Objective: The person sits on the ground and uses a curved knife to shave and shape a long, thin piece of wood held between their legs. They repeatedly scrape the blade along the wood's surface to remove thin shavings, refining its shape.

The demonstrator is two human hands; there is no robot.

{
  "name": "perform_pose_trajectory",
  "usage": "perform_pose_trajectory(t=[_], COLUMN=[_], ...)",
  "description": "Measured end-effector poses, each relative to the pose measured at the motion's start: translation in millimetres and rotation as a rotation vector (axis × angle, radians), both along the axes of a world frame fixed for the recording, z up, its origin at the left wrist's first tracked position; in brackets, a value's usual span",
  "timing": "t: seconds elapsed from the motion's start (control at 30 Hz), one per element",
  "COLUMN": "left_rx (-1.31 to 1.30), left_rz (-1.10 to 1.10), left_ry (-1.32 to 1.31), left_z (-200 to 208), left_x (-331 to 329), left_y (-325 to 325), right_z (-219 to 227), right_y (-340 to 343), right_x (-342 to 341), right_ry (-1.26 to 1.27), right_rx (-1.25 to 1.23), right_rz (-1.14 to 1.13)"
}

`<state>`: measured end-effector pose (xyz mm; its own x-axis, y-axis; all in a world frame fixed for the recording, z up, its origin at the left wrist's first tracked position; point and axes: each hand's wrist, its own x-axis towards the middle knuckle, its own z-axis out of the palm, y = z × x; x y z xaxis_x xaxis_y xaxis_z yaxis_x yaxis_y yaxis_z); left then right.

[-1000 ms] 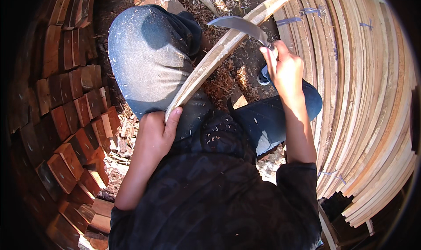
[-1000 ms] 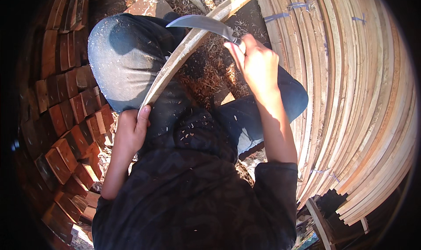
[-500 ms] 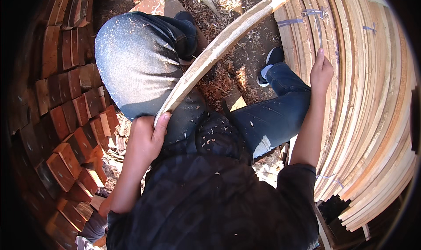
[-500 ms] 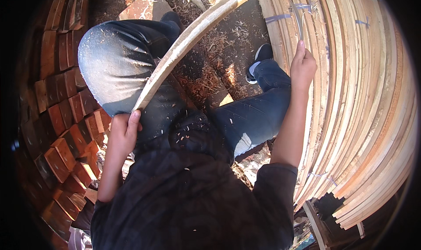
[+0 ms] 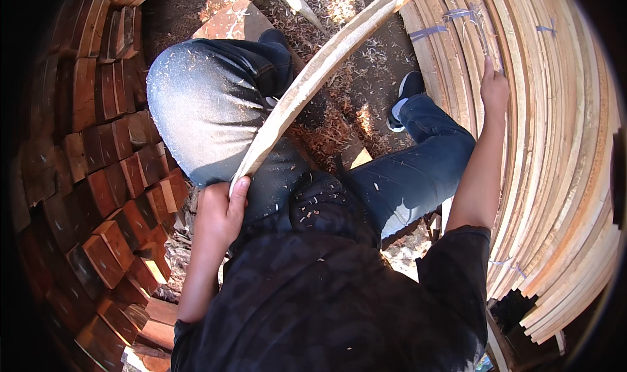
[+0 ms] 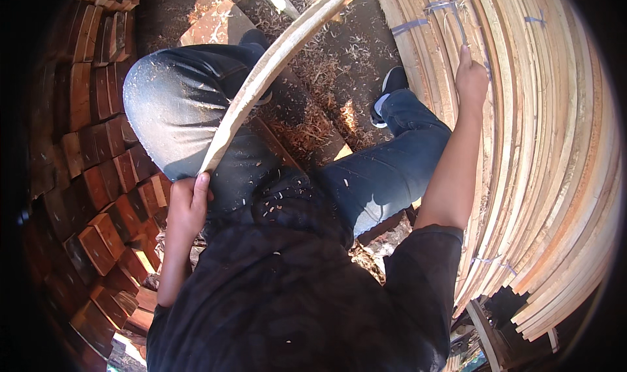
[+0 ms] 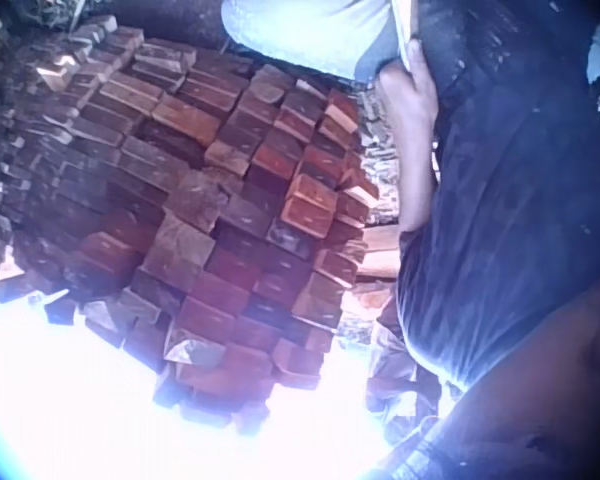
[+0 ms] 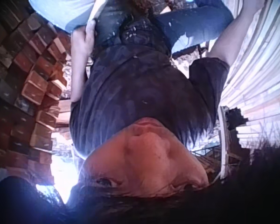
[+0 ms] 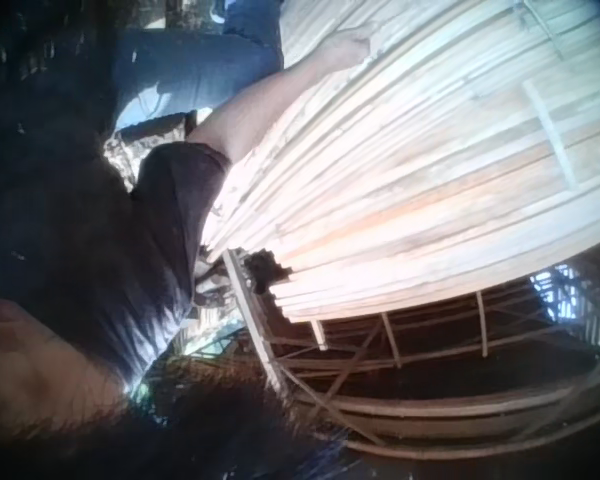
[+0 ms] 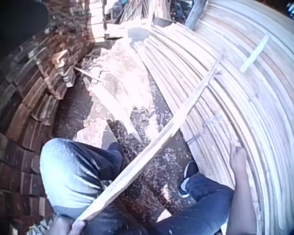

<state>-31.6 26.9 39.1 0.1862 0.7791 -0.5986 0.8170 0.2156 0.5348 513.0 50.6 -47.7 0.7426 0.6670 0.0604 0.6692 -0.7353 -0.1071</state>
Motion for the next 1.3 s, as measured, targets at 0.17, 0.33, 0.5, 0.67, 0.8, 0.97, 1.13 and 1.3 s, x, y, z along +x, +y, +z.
perform_pose_trajectory(t=[0.17,0.33,0.5,0.67,0.8,0.97,1.13,1.3], left_rx=[-0.098,-0.169,-0.207,0.028,0.195,0.286,0.280,0.211], left_rz=[0.078,0.036,0.045,-0.004,0.029,0.053,-0.002,0.015], left_ry=[-0.029,0.012,-0.016,0.019,0.117,0.148,0.246,0.242], left_z=[2.6,8.2,16.9,44.2,55.1,48.5,33.9,32.5], left_x=[1.2,6.2,2.6,0.7,-8.3,-14.6,-17.4,-15.0], left_y=[4.7,14.2,17.4,12.7,25.0,40.0,39.3,48.4], right_z=[-1.7,-48.7,-59.0,-53.1,-29.9,3.5,35.1,30.3], right_y=[-30.7,-45.2,-35.3,-39.4,-36.1,-33.9,-34.2,-30.1], right_x=[-69.2,-138.1,-149.7,-150.1,-155.5,-200.3,-250.2,-272.0], right_ry=[0.480,0.784,0.745,0.985,1.046,1.448,1.542,1.568], right_rx=[0.341,0.430,0.500,0.569,0.626,0.796,0.608,0.419], right_rz=[0.006,-0.142,0.118,-0.076,0.025,0.121,0.418,0.612])
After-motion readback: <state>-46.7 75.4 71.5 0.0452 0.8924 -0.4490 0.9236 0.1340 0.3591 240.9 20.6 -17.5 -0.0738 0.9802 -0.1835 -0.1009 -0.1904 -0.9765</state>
